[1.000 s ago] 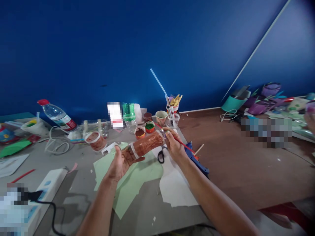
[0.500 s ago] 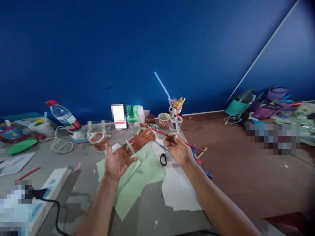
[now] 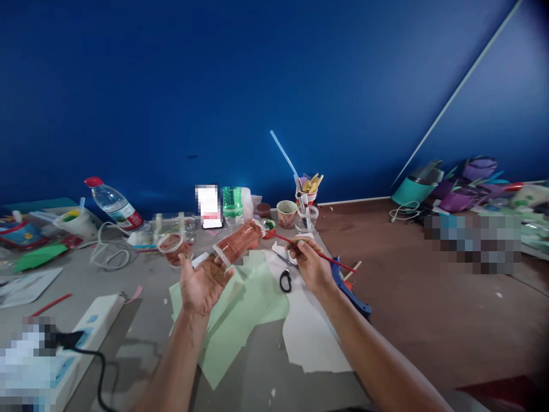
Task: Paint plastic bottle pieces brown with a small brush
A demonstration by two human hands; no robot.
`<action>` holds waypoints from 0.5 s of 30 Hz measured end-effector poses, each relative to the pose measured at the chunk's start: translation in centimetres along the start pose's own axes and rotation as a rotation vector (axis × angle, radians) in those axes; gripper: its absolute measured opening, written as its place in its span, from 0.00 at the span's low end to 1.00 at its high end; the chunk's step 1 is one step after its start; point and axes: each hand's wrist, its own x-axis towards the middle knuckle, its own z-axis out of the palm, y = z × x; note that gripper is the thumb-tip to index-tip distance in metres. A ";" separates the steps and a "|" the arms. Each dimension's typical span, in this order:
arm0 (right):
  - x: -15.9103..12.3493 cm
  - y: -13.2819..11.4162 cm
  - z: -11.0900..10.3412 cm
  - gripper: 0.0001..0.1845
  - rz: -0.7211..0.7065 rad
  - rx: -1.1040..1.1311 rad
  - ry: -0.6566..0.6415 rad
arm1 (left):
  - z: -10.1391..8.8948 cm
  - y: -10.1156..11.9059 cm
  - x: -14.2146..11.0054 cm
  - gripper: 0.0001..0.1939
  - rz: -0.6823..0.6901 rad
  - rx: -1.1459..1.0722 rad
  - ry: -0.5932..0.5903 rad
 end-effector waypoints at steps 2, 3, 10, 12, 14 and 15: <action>0.0 -0.1 0.1 0.04 -0.004 0.028 0.001 | 0.4 -0.2 0.0 0.45 0.028 0.017 0.056; -0.1 -0.1 0.1 0.04 -0.004 0.029 -0.006 | 0.5 -0.2 0.0 0.45 0.037 0.034 0.080; -0.4 -0.5 0.5 0.04 -0.038 -0.129 -0.024 | 0.8 -0.6 0.1 0.46 0.093 0.105 0.118; -0.4 -0.6 0.5 0.04 -0.053 -0.121 -0.030 | 0.8 -0.6 0.1 0.45 0.095 0.108 0.146; -0.4 -0.6 0.5 0.03 -0.053 -0.106 -0.034 | 0.8 -0.6 0.1 0.44 0.085 0.123 0.152; -0.4 -0.6 0.4 0.04 -0.049 -0.110 -0.033 | 0.8 -0.6 0.1 0.44 0.080 0.130 0.147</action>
